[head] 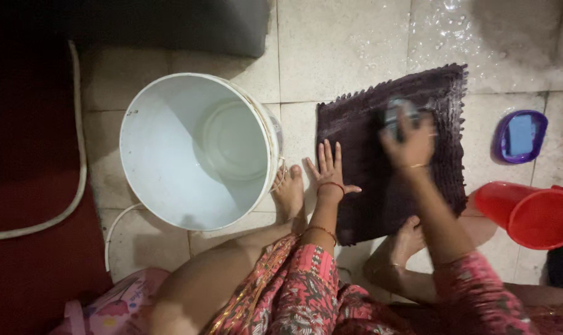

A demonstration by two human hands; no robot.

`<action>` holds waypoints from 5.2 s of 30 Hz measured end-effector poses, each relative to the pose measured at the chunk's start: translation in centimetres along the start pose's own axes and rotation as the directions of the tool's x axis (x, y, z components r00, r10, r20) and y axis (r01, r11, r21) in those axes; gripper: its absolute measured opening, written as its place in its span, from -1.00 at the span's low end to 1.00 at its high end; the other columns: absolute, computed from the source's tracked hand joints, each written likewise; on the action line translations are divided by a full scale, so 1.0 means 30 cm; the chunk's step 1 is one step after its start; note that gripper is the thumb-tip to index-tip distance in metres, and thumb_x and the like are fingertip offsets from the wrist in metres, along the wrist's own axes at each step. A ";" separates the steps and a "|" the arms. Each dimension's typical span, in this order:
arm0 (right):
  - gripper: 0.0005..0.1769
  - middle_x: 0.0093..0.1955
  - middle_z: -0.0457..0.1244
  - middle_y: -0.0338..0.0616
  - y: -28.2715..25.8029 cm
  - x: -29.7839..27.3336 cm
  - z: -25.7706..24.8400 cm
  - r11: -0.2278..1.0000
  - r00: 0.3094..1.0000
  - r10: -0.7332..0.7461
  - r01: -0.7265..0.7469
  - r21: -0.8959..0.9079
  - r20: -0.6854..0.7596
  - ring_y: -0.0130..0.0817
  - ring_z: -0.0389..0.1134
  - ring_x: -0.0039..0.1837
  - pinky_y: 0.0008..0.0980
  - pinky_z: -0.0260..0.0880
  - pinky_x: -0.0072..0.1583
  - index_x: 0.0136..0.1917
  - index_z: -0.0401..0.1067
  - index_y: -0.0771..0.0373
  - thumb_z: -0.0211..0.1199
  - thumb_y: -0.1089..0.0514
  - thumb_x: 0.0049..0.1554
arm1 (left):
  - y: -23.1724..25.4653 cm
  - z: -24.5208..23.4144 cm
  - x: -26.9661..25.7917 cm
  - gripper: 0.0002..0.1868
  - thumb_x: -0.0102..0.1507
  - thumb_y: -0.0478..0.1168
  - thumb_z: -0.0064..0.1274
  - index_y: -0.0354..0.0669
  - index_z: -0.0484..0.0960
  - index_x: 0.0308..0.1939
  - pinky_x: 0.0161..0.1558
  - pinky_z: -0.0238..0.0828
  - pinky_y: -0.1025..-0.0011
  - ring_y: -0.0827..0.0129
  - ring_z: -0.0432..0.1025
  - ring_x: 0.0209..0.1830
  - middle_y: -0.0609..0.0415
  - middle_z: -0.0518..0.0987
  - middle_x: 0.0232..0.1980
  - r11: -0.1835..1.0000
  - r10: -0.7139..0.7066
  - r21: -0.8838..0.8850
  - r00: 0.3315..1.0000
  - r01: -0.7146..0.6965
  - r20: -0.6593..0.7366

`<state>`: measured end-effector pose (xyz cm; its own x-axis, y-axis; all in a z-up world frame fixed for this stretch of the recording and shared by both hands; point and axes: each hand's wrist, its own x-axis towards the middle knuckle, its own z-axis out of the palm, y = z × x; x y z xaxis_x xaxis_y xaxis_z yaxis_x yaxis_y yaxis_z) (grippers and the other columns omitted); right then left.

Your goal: The person cleans a mat by hand, applying soap from a blue dish and scrubbing the surface with a handheld brush before rinsing it with water from a red bucket.

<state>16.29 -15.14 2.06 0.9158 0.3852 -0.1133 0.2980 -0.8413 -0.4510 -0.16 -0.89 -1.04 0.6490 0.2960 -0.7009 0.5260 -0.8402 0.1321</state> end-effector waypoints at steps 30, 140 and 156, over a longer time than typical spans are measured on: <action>-0.27 0.25 0.31 0.10 0.072 0.049 -0.019 0.928 0.934 -0.352 0.357 -0.107 0.065 0.15 0.33 0.20 0.05 0.33 0.22 0.45 0.44 0.06 0.45 -0.03 0.02 | 0.005 0.236 -0.069 -0.02 0.35 0.19 -0.07 -0.08 -0.19 0.67 0.59 -0.64 -0.11 0.09 -0.49 0.73 -0.06 -0.30 0.74 0.943 0.264 -0.120 0.917 -0.311 -0.298; -0.49 0.02 0.33 -0.03 -0.150 -0.182 -0.465 0.094 0.900 0.429 -0.126 0.988 0.074 -0.21 0.35 0.00 -0.19 0.43 0.03 0.14 0.44 0.46 0.33 -0.09 0.28 | 0.138 -0.016 -0.139 -0.42 0.41 0.23 -0.12 -0.21 0.59 0.13 0.15 0.40 0.17 -0.04 0.50 0.12 -0.20 0.62 0.12 0.509 -0.089 -0.756 0.848 -0.412 -0.523; -0.56 0.30 0.32 0.06 -0.201 -0.454 -0.781 -0.420 0.953 0.296 0.064 0.905 0.070 0.09 0.39 0.33 0.29 0.42 0.34 0.34 0.32 0.40 0.20 0.03 0.36 | -0.001 0.030 -0.122 -0.69 0.29 -0.14 0.16 -0.35 0.65 -0.07 -0.26 0.54 0.20 0.15 0.53 -0.36 -0.10 0.67 -0.25 -0.474 0.099 -0.876 0.994 0.091 0.049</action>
<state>8.32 -24.19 27.07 0.9419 0.1442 -0.3034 -0.3099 0.7215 -0.6192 -3.06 -2.35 0.89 0.6703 0.1885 -0.7178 0.2907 0.8232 0.4876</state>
